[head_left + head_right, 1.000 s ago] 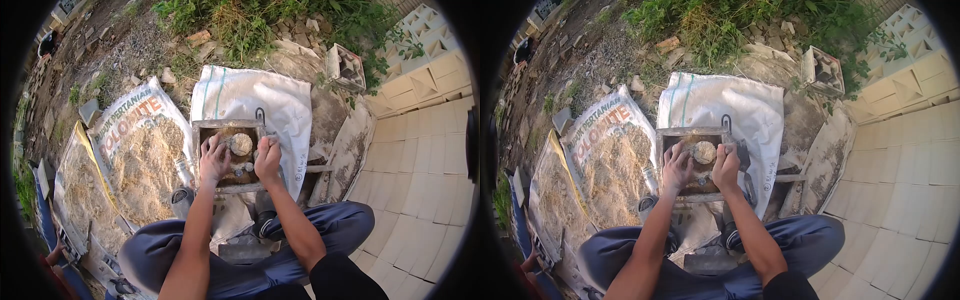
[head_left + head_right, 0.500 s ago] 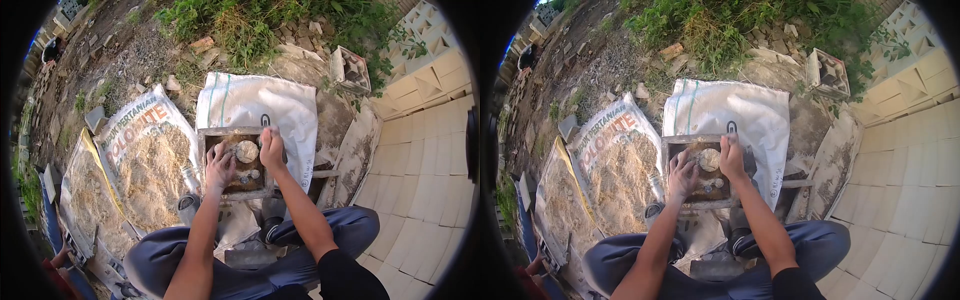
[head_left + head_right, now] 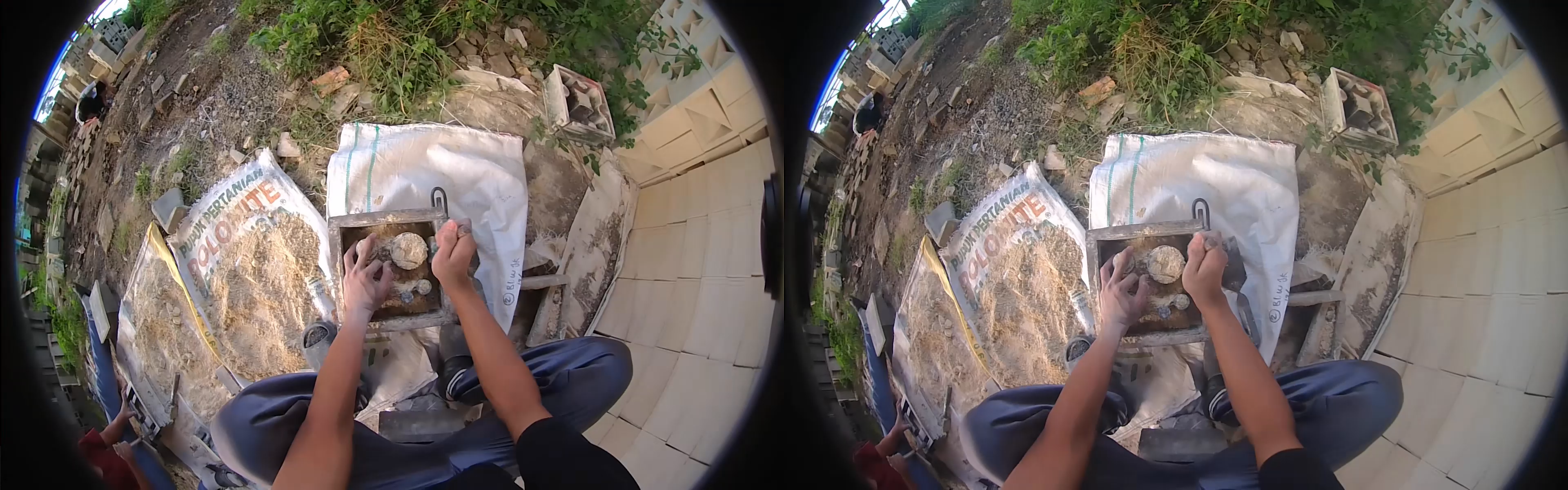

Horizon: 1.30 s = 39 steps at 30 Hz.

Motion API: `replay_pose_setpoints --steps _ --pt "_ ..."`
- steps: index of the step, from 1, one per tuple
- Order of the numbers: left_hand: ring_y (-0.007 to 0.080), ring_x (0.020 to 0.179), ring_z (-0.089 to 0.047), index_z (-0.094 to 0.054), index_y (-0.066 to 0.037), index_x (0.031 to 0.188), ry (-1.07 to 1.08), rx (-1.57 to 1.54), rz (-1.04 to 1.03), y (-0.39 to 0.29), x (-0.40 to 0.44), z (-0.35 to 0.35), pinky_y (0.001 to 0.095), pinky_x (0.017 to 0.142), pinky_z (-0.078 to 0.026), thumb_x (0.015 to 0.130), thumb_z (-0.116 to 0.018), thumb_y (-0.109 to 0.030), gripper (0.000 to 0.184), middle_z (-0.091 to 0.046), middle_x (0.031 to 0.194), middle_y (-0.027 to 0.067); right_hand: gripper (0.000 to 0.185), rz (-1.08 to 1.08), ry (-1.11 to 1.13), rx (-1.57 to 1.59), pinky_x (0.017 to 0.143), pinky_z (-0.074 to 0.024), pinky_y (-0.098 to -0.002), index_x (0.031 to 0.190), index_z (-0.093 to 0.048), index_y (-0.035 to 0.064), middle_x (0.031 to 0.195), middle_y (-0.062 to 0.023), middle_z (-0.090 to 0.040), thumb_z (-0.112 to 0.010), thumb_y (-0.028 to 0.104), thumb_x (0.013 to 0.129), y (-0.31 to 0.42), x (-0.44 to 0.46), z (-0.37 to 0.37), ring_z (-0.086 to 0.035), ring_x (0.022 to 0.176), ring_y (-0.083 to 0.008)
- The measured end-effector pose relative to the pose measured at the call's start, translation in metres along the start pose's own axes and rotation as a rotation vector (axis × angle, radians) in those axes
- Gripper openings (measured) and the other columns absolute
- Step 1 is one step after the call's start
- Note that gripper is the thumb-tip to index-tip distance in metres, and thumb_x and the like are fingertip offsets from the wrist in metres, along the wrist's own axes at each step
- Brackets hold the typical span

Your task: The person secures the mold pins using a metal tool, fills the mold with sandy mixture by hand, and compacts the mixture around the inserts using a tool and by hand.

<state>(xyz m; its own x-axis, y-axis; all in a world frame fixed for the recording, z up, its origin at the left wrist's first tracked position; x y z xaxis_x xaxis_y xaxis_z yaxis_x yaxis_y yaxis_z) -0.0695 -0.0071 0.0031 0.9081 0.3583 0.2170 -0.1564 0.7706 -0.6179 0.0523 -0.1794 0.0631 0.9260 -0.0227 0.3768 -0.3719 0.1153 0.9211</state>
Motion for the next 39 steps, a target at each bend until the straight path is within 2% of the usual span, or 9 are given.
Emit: replay_pose_setpoints --steps 3,6,10,19,21,25,29,32,39 --pt "0.0387 0.124 -0.041 -0.069 -0.003 0.077 -0.004 -0.004 0.010 -0.003 0.000 -0.001 0.0424 0.100 -0.042 0.077 -0.065 -0.017 0.015 -0.047 0.141 0.0045 0.035 -0.059 0.206 -0.106 0.048 -0.0292 -0.0265 0.070 -0.035 0.0073 0.059 0.0027 -0.034 -0.040 0.021 0.102 0.012 0.021 -0.017 -0.032 0.051 -0.0075" --pt "0.0377 0.125 -0.040 -0.068 -0.002 0.072 -0.036 -0.035 -0.014 0.002 0.001 -0.003 0.0424 0.100 -0.042 0.078 -0.064 -0.017 0.017 -0.048 0.140 0.0059 0.026 0.056 -0.141 0.335 0.051 -0.0370 -0.0359 0.080 -0.043 0.0014 0.059 -0.0070 -0.045 -0.044 0.019 0.100 0.015 0.007 0.024 -0.045 0.052 -0.0210" --pt "0.0371 0.124 -0.041 -0.068 -0.003 0.073 -0.012 0.026 -0.023 -0.004 0.004 -0.001 0.0418 0.100 -0.042 0.078 -0.064 -0.017 0.015 -0.047 0.140 0.0060 0.028 -0.053 0.213 -0.045 0.047 -0.0333 -0.0295 0.080 -0.043 0.0025 0.059 -0.0017 -0.043 -0.040 0.020 0.101 -0.011 0.031 -0.022 -0.041 0.051 -0.0123" --pt "0.0383 0.123 -0.042 -0.067 -0.002 0.074 -0.030 0.020 -0.001 -0.002 0.001 -0.002 0.0432 0.100 -0.042 0.079 -0.064 -0.016 0.015 -0.050 0.138 0.0055 0.025 -0.003 0.200 -0.116 0.047 -0.0312 -0.0288 0.080 -0.043 0.0029 0.059 -0.0027 -0.040 -0.040 0.017 0.100 0.013 0.034 -0.028 -0.042 0.052 -0.0110" --pt "0.0394 0.121 -0.042 -0.063 0.000 0.069 -0.045 -0.002 -0.030 -0.003 0.002 -0.001 0.0433 0.101 -0.039 0.081 -0.064 -0.015 0.019 -0.048 0.139 0.0078 0.025 -0.017 -0.119 0.149 0.051 -0.0354 -0.0342 0.081 -0.042 0.0009 0.059 -0.0091 -0.040 -0.041 0.017 0.100 0.009 0.023 0.010 -0.044 0.052 -0.0205" --pt "0.0402 0.121 -0.042 -0.062 0.001 0.073 -0.015 0.016 -0.017 -0.005 0.004 0.000 0.0449 0.101 -0.038 0.081 -0.063 -0.014 0.017 -0.047 0.140 0.0093 0.026 0.030 0.217 -0.046 0.051 -0.0363 -0.0369 0.082 -0.043 0.0013 0.060 -0.0076 -0.043 -0.043 0.020 0.100 -0.002 0.033 -0.029 -0.043 0.051 -0.0185" --pt "0.0405 0.121 -0.042 -0.062 0.000 0.076 -0.041 -0.023 -0.030 -0.005 0.004 0.001 0.0446 0.101 -0.038 0.081 -0.062 -0.014 0.015 -0.047 0.140 0.0099 0.021 0.072 -0.073 0.247 0.053 -0.0394 -0.0380 0.086 -0.046 0.0008 0.064 -0.0131 -0.051 -0.045 0.018 0.099 -0.001 0.013 0.010 -0.049 0.053 -0.0253" --pt "0.0396 0.121 -0.042 -0.063 -0.002 0.079 -0.007 -0.017 0.001 -0.006 0.005 0.001 0.0441 0.100 -0.039 0.082 -0.063 -0.016 0.015 -0.047 0.140 0.0073 0.020 0.084 0.281 -0.206 0.053 -0.0422 -0.0376 0.089 -0.048 -0.0001 0.064 -0.0123 -0.053 -0.044 0.017 0.099 -0.004 0.011 -0.034 -0.051 0.052 -0.0265" --pt "0.0400 0.121 -0.042 -0.064 -0.003 0.080 -0.046 0.003 -0.052 -0.004 0.005 -0.001 0.0441 0.099 -0.041 0.082 -0.063 -0.017 0.015 -0.046 0.141 0.0044 0.023 -0.016 0.119 0.059 0.051 -0.0404 -0.0323 0.087 -0.046 0.0005 0.063 -0.0104 -0.053 -0.043 0.019 0.100 -0.002 -0.008 0.003 -0.050 0.052 -0.0182"
Point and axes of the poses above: each hand's wrist, its own x-axis towards the middle knuckle, its own z-axis out of the back of the hand, y = z × x, the point moved 10 cm from there along x, towards the middle knuckle
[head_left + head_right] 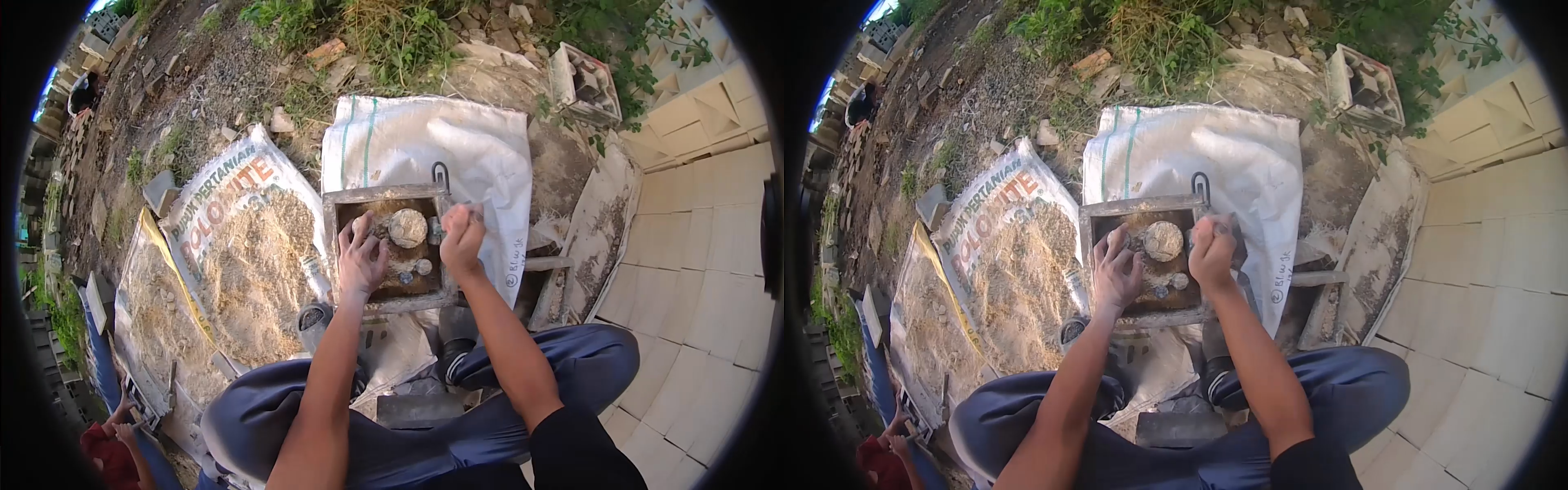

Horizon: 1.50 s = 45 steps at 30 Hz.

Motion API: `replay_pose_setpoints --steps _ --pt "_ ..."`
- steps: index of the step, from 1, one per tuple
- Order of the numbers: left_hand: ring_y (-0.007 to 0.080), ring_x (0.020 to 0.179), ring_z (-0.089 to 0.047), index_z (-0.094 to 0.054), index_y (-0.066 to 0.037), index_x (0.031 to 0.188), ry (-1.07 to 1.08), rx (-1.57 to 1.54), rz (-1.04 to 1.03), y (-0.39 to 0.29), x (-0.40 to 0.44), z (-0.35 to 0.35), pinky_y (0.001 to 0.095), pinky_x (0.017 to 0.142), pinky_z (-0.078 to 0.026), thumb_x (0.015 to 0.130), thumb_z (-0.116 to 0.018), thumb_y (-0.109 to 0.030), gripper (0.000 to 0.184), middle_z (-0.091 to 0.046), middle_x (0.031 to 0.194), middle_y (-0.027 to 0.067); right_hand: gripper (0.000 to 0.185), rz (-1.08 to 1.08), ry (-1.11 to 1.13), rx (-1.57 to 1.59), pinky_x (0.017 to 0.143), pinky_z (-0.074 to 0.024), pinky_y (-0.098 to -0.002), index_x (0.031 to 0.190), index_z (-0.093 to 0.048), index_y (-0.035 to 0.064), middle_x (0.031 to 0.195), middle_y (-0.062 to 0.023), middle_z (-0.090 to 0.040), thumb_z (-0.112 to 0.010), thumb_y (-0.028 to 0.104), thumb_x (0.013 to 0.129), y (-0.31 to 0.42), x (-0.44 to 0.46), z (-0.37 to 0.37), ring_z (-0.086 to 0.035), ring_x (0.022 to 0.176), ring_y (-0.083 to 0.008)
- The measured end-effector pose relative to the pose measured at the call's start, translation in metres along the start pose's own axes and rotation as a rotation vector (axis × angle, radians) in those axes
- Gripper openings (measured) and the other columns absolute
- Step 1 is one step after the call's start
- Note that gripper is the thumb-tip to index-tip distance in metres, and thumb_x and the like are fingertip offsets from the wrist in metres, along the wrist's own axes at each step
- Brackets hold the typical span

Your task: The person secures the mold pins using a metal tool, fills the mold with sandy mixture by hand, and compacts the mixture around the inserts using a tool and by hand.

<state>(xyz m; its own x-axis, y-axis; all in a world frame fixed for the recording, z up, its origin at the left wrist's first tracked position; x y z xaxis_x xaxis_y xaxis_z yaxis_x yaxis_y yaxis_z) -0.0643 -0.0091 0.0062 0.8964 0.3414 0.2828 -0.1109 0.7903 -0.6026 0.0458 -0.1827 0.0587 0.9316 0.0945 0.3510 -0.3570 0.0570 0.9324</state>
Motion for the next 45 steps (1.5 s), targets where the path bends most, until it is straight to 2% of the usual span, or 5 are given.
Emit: replay_pose_setpoints --steps 8,20,25,28,45 --pt "0.0398 0.121 -0.042 -0.064 -0.002 0.079 -0.005 0.003 0.009 0.001 -0.003 0.001 0.0437 0.100 -0.041 0.082 -0.062 -0.017 0.016 -0.048 0.139 0.0073 0.015 0.420 0.051 -0.262 0.054 -0.0430 -0.0379 0.086 -0.047 -0.0001 0.064 -0.0138 -0.052 -0.046 0.010 0.097 0.046 -0.025 -0.010 -0.052 0.054 -0.0288" --pt "0.0401 0.121 -0.043 -0.067 -0.003 0.081 -0.012 0.012 0.009 0.002 -0.004 0.002 0.0442 0.099 -0.042 0.082 -0.062 -0.018 0.016 -0.049 0.139 0.0066 0.029 -0.032 0.109 -0.218 0.048 -0.0356 -0.0269 0.078 -0.038 0.0044 0.059 -0.0012 -0.039 -0.040 0.020 0.102 0.041 -0.001 -0.010 -0.038 0.051 -0.0102" --pt "0.0395 0.121 -0.043 -0.067 -0.003 0.080 0.006 0.005 0.047 -0.001 -0.005 0.003 0.0434 0.099 -0.043 0.082 -0.063 -0.018 0.015 -0.048 0.140 0.0039 0.021 0.141 0.179 -0.290 0.055 -0.0391 -0.0411 0.083 -0.043 0.0001 0.063 -0.0168 -0.048 -0.044 0.014 0.098 0.041 -0.035 -0.011 -0.048 0.053 -0.0340" --pt "0.0388 0.121 -0.043 -0.067 -0.004 0.080 -0.009 -0.013 0.075 0.012 -0.012 0.001 0.0434 0.098 -0.043 0.083 -0.062 -0.019 0.016 -0.048 0.140 0.0033 0.032 -0.082 -0.033 -0.219 0.050 -0.0339 -0.0289 0.076 -0.039 0.0049 0.060 -0.0027 -0.040 -0.038 0.023 0.102 0.031 -0.033 0.016 -0.040 0.052 -0.0120" --pt "0.0379 0.124 -0.041 -0.067 -0.004 0.080 0.031 -0.020 0.116 0.010 -0.010 0.002 0.0418 0.098 -0.044 0.084 -0.061 -0.022 0.019 -0.045 0.142 0.0013 0.022 0.009 -0.016 0.060 0.050 -0.0342 -0.0274 0.084 -0.041 0.0031 0.064 -0.0028 -0.042 -0.040 0.018 0.100 0.045 -0.081 0.035 -0.040 0.055 -0.0105"
Point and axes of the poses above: each hand's wrist, its own x-axis towards the middle knuckle, its own z-axis out of the back of the hand, y = z × x, the point moved 10 cm from there along x, towards the middle knuckle
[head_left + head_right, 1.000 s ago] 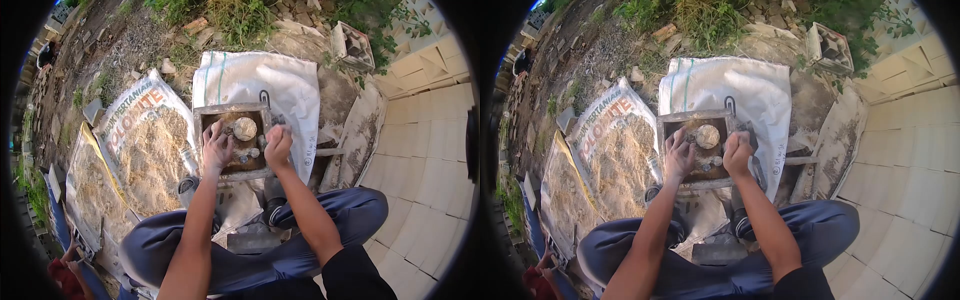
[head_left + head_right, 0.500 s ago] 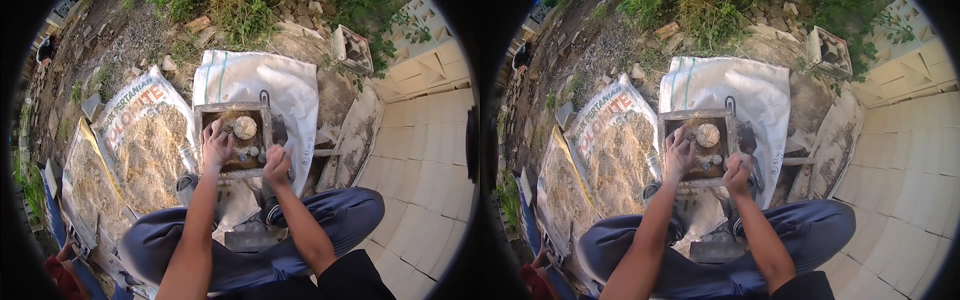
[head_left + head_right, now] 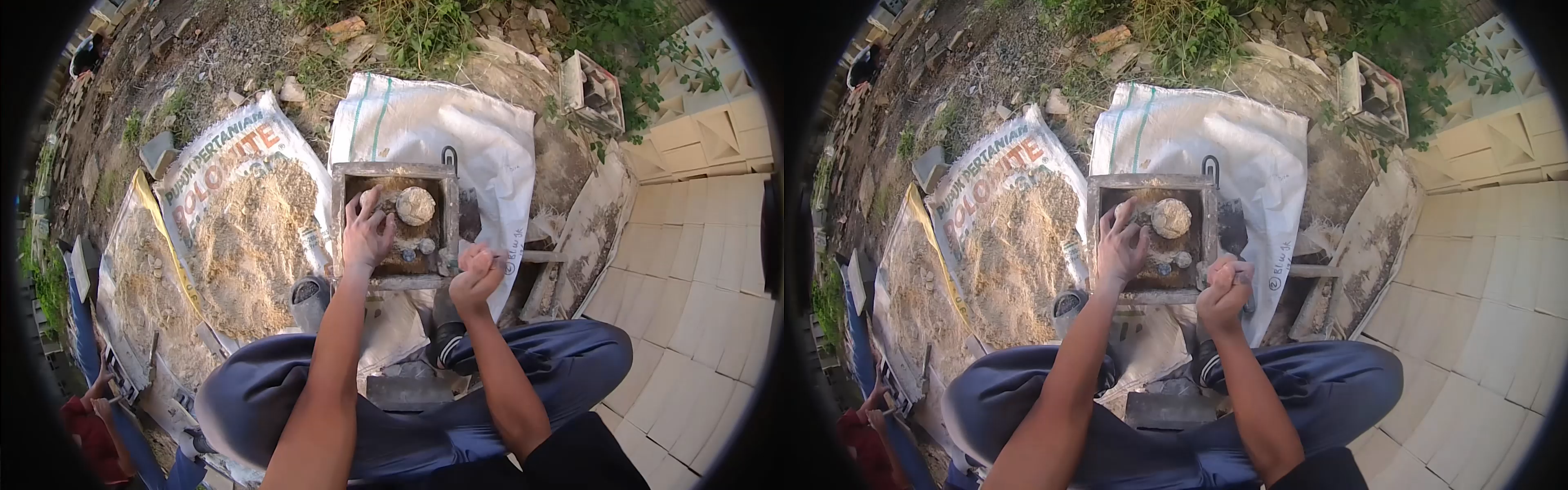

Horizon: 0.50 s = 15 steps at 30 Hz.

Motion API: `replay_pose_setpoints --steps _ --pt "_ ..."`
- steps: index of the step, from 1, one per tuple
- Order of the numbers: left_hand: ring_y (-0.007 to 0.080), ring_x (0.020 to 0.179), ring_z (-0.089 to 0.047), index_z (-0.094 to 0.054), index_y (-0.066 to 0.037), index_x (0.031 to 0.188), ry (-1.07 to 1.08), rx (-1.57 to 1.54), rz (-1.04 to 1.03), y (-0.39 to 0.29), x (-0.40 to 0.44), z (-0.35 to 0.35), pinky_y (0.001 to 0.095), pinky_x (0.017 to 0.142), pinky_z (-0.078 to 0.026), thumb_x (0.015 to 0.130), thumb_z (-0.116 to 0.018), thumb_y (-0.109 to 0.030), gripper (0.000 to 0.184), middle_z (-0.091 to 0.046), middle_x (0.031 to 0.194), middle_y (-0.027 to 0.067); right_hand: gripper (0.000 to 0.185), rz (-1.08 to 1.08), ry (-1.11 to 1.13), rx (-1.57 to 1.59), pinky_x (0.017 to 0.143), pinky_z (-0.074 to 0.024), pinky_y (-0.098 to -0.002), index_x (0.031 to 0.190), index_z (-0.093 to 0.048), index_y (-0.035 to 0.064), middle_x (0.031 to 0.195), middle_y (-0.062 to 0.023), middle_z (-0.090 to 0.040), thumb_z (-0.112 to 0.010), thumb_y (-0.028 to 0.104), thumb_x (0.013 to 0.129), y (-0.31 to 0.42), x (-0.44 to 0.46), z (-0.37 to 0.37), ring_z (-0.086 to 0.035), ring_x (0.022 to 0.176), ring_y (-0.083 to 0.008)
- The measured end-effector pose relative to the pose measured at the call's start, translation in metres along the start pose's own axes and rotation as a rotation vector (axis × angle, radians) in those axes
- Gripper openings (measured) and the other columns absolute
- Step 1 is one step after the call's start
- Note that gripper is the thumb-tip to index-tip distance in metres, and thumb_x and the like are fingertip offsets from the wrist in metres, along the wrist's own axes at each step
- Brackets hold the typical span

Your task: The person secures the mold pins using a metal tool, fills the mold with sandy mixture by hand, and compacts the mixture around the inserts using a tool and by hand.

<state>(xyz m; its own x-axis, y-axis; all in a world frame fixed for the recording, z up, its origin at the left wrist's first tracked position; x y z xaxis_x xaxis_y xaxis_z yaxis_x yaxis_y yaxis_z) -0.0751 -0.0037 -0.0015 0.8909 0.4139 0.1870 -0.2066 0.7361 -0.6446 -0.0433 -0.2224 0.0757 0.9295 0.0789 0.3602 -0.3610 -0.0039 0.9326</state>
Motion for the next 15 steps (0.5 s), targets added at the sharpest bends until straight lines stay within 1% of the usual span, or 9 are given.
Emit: replay_pose_setpoints --steps 1,3,5,7,8,11,12,13,15 --pt "0.0379 0.124 -0.041 -0.067 -0.004 0.080 0.006 0.001 0.000 -0.006 0.005 0.001 0.0417 0.098 -0.044 0.084 -0.061 -0.021 0.019 -0.045 0.142 0.0010 0.022 0.003 -0.004 -0.006 0.050 -0.0342 -0.0274 0.084 -0.041 0.0031 0.064 -0.0028 -0.042 -0.040 0.018 0.100 -0.016 -0.006 0.002 -0.040 0.055 -0.0105" --pt "0.0378 0.124 -0.041 -0.067 -0.004 0.080 -0.025 0.015 -0.023 -0.006 0.011 0.003 0.0423 0.097 -0.045 0.084 -0.062 -0.021 0.018 -0.046 0.142 0.0005 0.024 -0.145 0.010 -0.109 0.049 -0.0328 -0.0259 0.085 -0.038 0.0020 0.063 -0.0033 -0.042 -0.038 0.020 0.101 -0.049 -0.004 -0.005 -0.039 0.055 -0.0097" --pt "0.0373 0.124 -0.041 -0.067 -0.004 0.079 -0.045 0.033 -0.067 -0.007 0.006 0.002 0.0422 0.097 -0.045 0.083 -0.062 -0.021 0.018 -0.046 0.142 0.0004 0.023 -0.107 -0.033 -0.094 0.050 -0.0335 -0.0263 0.085 -0.039 0.0024 0.064 -0.0034 -0.042 -0.038 0.019 0.101 -0.016 0.006 -0.003 -0.039 0.055 -0.0101" --pt "0.0371 0.124 -0.041 -0.067 -0.004 0.080 -0.036 0.018 -0.020 -0.003 0.009 0.004 0.0414 0.097 -0.045 0.084 -0.062 -0.021 0.018 -0.046 0.141 0.0007 0.021 -0.048 -0.083 -0.065 0.051 -0.0350 -0.0271 0.085 -0.040 0.0033 0.064 -0.0038 -0.043 -0.037 0.018 0.100 0.012 0.016 -0.003 -0.040 0.055 -0.0111" --pt "0.0369 0.124 -0.042 -0.068 -0.004 0.080 -0.014 0.018 -0.011 -0.002 0.005 0.004 0.0412 0.098 -0.044 0.084 -0.061 -0.020 0.018 -0.046 0.141 0.0007 0.030 0.068 -0.025 -0.070 0.050 -0.0329 -0.0261 0.080 -0.034 0.0050 0.063 -0.0017 -0.038 -0.038 0.025 0.102 0.009 0.003 -0.006 -0.036 0.054 -0.0095" --pt "0.0369 0.123 -0.042 -0.068 -0.004 0.081 -0.033 0.035 -0.029 -0.011 0.011 0.007 0.0415 0.098 -0.044 0.084 -0.061 -0.020 0.018 -0.047 0.140 0.0009 0.030 -0.052 0.035 -0.161 0.049 -0.0319 -0.0257 0.081 -0.034 0.0056 0.064 -0.0015 -0.038 -0.036 0.027 0.102 -0.034 -0.009 -0.012 -0.036 0.054 -0.0089" --pt "0.0373 0.123 -0.042 -0.068 -0.004 0.081 -0.049 0.029 -0.040 -0.010 0.015 0.006 0.0416 0.098 -0.044 0.084 -0.061 -0.020 0.018 -0.047 0.140 0.0013 0.030 -0.073 0.100 -0.244 0.048 -0.0317 -0.0258 0.082 -0.033 0.0058 0.064 -0.0015 -0.038 -0.034 0.027 0.103 -0.032 0.009 -0.020 -0.035 0.054 -0.0091" --pt "0.0378 0.122 -0.042 -0.068 -0.004 0.081 -0.035 0.025 -0.043 -0.009 0.007 0.005 0.0417 0.098 -0.043 0.084 -0.061 -0.021 0.018 -0.047 0.140 0.0017 0.030 -0.083 0.098 -0.247 0.048 -0.0317 -0.0258 0.082 -0.033 0.0058 0.064 -0.0015 -0.038 -0.034 0.027 0.103 -0.019 0.011 -0.016 -0.035 0.054 -0.0091" --pt "0.0373 0.123 -0.042 -0.068 -0.003 0.082 -0.046 0.032 -0.032 -0.003 0.012 0.003 0.0414 0.098 -0.043 0.084 -0.062 -0.021 0.019 -0.047 0.140 0.0017 0.023 -0.061 -0.057 -0.047 0.051 -0.0356 -0.0266 0.086 -0.040 0.0040 0.065 -0.0046 -0.042 -0.038 0.021 0.101 -0.001 0.025 -0.004 -0.040 0.055 -0.0112"
Point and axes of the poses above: each hand's wrist, its own x-axis towards the middle knuckle, its own z-axis out of the back of the hand, y = z × x, the point moved 10 cm from there along x, towards the middle knuckle
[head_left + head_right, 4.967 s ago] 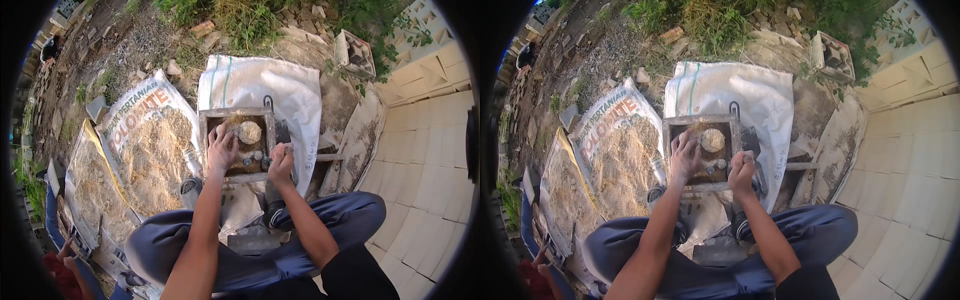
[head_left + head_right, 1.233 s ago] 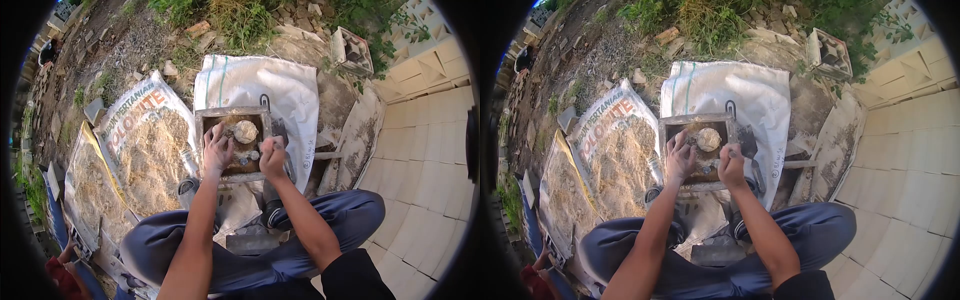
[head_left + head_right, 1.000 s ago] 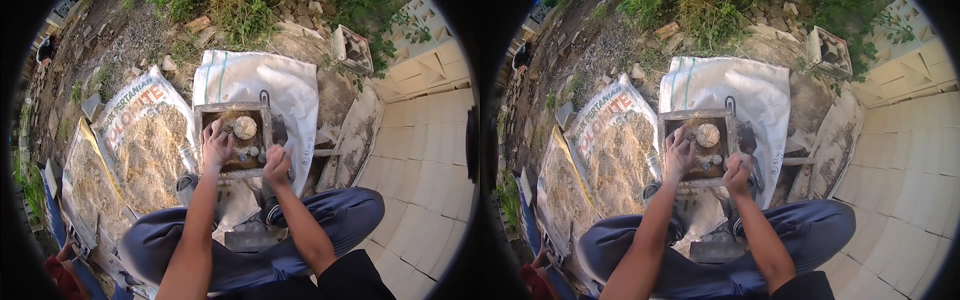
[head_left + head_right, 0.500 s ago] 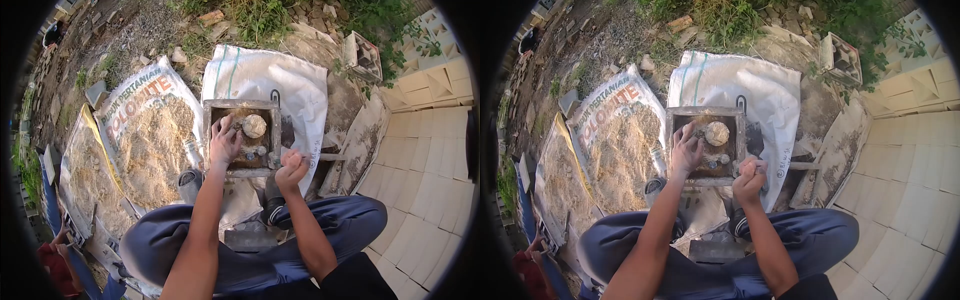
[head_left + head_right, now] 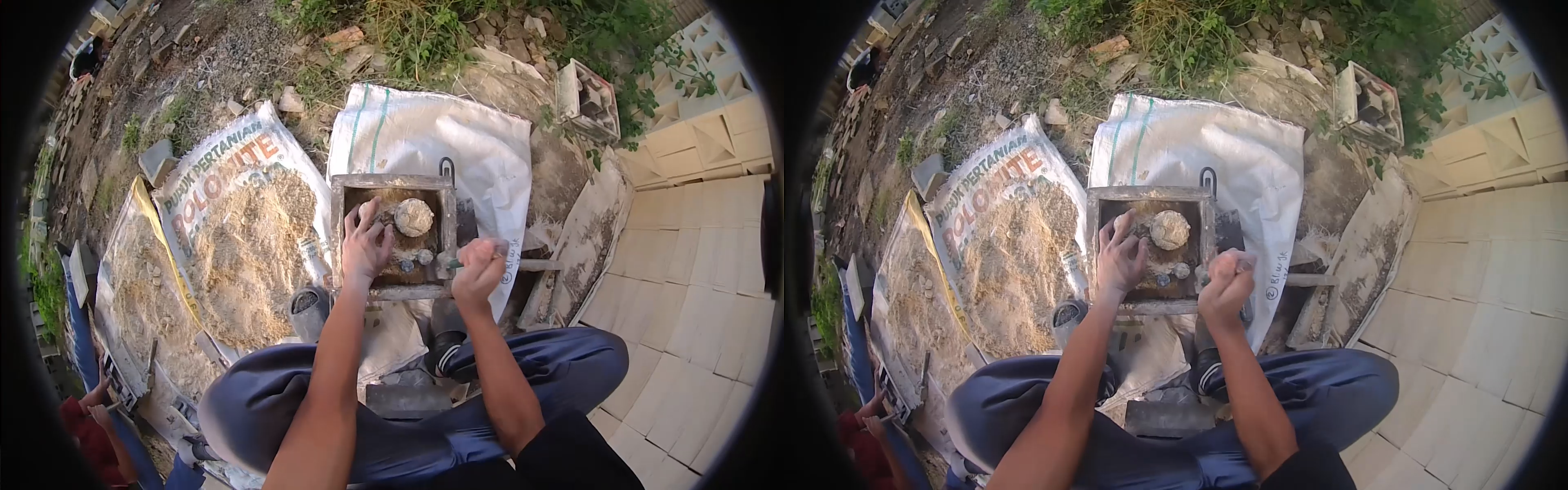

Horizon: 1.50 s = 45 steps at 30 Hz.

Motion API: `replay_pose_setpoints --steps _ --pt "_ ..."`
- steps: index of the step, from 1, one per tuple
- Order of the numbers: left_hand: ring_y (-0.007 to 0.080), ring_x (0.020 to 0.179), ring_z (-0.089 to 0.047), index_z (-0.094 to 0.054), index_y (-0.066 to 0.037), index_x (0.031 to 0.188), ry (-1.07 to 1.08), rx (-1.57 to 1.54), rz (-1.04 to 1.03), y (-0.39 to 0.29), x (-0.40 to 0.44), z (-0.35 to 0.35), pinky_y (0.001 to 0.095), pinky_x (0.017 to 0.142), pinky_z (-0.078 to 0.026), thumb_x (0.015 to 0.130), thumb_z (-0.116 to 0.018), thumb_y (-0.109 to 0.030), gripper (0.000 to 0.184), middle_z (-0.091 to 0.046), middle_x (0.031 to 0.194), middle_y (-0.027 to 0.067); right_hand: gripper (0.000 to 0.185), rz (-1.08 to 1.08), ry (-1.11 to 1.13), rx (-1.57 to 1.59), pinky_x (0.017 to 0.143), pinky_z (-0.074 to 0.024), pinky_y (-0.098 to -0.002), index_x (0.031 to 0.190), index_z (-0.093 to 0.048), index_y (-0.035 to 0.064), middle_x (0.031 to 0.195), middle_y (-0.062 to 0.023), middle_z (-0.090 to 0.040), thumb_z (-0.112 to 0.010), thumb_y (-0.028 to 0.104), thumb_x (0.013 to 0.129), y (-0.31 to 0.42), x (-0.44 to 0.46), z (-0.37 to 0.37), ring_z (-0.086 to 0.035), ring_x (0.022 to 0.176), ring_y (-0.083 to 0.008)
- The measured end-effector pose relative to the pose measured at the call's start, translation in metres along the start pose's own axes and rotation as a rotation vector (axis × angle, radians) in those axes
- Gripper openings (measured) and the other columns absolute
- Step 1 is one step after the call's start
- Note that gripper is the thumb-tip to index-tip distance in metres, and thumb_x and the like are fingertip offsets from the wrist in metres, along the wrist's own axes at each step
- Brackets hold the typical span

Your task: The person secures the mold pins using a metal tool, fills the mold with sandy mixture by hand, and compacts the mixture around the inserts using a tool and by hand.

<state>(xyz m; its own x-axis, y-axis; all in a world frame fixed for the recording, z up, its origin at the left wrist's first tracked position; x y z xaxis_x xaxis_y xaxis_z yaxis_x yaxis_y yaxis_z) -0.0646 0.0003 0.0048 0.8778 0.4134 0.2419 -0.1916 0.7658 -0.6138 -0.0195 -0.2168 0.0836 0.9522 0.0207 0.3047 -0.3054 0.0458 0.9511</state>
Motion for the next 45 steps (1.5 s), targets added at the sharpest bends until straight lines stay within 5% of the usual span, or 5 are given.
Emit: replay_pose_setpoints --steps 12,15,30,38,45 --pt "0.0385 0.121 -0.043 -0.067 -0.001 0.080 -0.014 -0.084 -0.043 -0.011 -0.005 0.005 0.0414 0.099 -0.041 0.083 -0.062 -0.019 0.019 -0.049 0.139 0.0043 0.019 0.266 0.159 -0.088 0.055 -0.0405 -0.0336 0.085 -0.045 0.0017 0.065 -0.0061 -0.049 -0.043 0.014 0.099 -0.039 0.014 -0.032 -0.047 0.057 -0.0168" --pt "0.0388 0.120 -0.044 -0.066 -0.001 0.078 -0.005 -0.019 -0.045 -0.011 -0.006 0.006 0.0424 0.098 -0.042 0.083 -0.063 -0.019 0.019 -0.049 0.138 0.0045 0.022 -0.008 0.198 -0.292 0.052 -0.0388 -0.0333 0.083 -0.043 0.0014 0.064 -0.0066 -0.048 -0.041 0.016 0.100 -0.026 0.065 -0.051 -0.045 0.054 -0.0158" --pt "0.0384 0.123 -0.041 -0.068 -0.006 0.085 0.053 -0.038 0.011 -0.006 -0.004 0.002 0.0427 0.100 -0.042 0.082 -0.063 -0.018 0.013 -0.047 0.140 0.0031 0.046 0.055 0.128 0.181 0.044 -0.0210 -0.0262 0.066 -0.035 0.0088 0.057 0.0051 -0.032 -0.046 0.038 0.099 -0.067 0.091 -0.079 -0.030 0.049 -0.0061" --pt "0.0375 0.124 -0.041 -0.051 -0.011 0.120 -0.007 0.106 -0.106 -0.008 -0.012 0.018 0.0467 0.102 -0.037 0.083 -0.061 -0.018 0.039 -0.041 0.140 0.0163 0.050 -0.130 -0.002 0.350 0.043 -0.0153 -0.0273 0.057 -0.029 0.0105 0.054 0.0038 -0.025 -0.037 0.038 0.098 -0.041 0.102 -0.084 -0.023 0.047 -0.0074" --pt "0.0484 0.100 -0.056 -0.052 -0.002 0.116 0.060 -0.099 0.632 0.111 -0.041 0.006 0.0523 0.089 -0.043 0.097 -0.038 -0.042 0.046 -0.061 0.097 0.0301 0.040 -0.204 0.155 0.361 0.043 -0.0159 -0.0284 0.054 -0.027 0.0102 0.052 0.0031 -0.025 -0.039 0.024 0.091 -0.019 0.115 -0.098 -0.023 0.045 -0.0084"
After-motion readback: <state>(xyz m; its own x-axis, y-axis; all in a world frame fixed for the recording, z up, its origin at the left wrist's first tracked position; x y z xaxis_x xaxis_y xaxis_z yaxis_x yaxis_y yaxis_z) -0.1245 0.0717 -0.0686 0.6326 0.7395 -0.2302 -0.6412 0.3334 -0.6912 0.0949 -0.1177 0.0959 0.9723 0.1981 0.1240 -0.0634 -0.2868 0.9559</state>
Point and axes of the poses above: each hand's wrist, its own x-axis towards the middle knuckle, its own z-axis out of the back of the hand, y = z × x, the point moved 10 cm from there along x, towards the middle knuckle
